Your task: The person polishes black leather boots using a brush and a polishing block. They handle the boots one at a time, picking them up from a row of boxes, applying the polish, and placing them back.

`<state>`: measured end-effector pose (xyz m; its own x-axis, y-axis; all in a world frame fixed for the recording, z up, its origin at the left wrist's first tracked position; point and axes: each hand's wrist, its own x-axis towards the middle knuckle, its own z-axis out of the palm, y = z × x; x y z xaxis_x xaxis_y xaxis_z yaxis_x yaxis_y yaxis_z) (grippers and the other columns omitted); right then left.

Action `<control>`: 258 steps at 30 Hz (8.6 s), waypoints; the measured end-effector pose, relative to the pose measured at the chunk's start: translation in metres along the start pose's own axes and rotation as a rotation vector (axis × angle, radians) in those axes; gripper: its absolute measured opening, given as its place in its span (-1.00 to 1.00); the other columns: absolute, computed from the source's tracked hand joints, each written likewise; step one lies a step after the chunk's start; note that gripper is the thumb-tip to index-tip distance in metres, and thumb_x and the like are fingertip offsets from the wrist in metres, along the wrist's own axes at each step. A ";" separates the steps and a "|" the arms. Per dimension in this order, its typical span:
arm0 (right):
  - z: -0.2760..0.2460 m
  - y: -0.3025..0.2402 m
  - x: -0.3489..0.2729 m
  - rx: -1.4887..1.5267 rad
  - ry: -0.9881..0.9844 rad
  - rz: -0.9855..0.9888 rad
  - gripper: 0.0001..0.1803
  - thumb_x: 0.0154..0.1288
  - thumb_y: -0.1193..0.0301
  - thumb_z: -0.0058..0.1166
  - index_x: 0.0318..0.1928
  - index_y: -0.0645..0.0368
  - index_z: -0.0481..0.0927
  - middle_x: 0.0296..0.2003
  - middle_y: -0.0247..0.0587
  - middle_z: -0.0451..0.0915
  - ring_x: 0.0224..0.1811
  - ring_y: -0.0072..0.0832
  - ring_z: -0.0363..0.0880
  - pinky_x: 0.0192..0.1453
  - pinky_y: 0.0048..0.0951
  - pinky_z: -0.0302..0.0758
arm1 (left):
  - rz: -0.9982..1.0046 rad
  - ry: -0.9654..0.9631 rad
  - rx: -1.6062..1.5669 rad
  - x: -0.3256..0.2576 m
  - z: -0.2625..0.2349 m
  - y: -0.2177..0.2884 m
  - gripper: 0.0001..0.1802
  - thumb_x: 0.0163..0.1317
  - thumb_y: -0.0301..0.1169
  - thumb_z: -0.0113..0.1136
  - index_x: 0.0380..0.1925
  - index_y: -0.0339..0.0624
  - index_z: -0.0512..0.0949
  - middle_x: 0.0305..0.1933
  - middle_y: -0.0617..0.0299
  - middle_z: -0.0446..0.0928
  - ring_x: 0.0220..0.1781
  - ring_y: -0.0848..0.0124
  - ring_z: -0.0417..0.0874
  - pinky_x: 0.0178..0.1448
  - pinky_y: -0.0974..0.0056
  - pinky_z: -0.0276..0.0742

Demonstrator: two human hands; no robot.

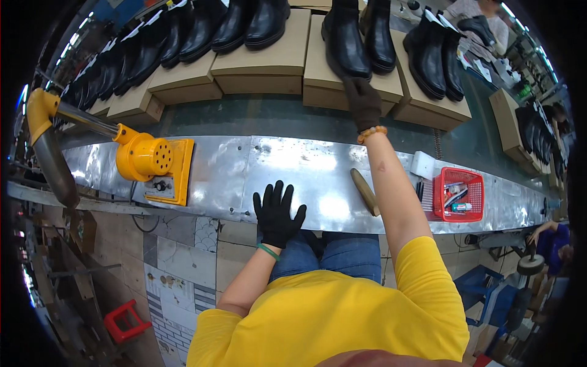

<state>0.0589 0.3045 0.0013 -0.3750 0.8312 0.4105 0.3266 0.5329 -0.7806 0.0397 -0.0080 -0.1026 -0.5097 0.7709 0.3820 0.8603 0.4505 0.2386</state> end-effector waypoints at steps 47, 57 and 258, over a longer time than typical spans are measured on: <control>-0.074 0.071 -0.209 -0.211 -0.101 0.075 -0.40 0.14 0.26 0.16 0.17 0.25 0.40 -0.12 0.06 0.60 -0.15 -0.16 0.61 -0.05 -0.24 0.50 | -0.026 0.079 -0.111 -0.012 0.000 -0.004 -0.39 0.12 0.04 0.08 0.13 -0.01 0.46 0.28 0.07 0.35 0.32 0.08 0.30 0.42 -0.20 -0.10; -0.072 0.063 -0.209 -0.372 -0.062 0.021 -0.46 0.09 0.18 0.20 0.08 0.09 0.49 -0.32 -0.02 0.65 -0.34 -0.09 0.65 -0.26 -0.17 0.55 | -0.031 -0.061 -0.002 0.000 0.003 -0.003 -0.29 0.12 0.11 0.07 0.26 0.09 0.34 0.38 0.04 0.20 0.41 -0.01 0.15 0.35 -0.40 -0.23; -0.121 0.060 -0.231 -0.390 -0.034 0.137 -0.64 -0.03 0.43 0.17 -0.14 0.25 0.57 -0.47 -0.02 0.59 -0.49 -0.08 0.55 -0.38 -0.14 0.49 | -0.939 0.134 -0.456 0.314 0.026 -0.271 -0.56 0.34 -0.22 -0.25 0.23 0.10 0.24 0.31 0.05 0.27 0.32 0.08 0.31 0.26 -0.10 0.27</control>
<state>0.2707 0.1634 -0.0834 -0.3313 0.8966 0.2940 0.6773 0.4429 -0.5875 -0.3532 0.1233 -0.0710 -0.9905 0.1314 -0.0415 0.0474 0.6075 0.7929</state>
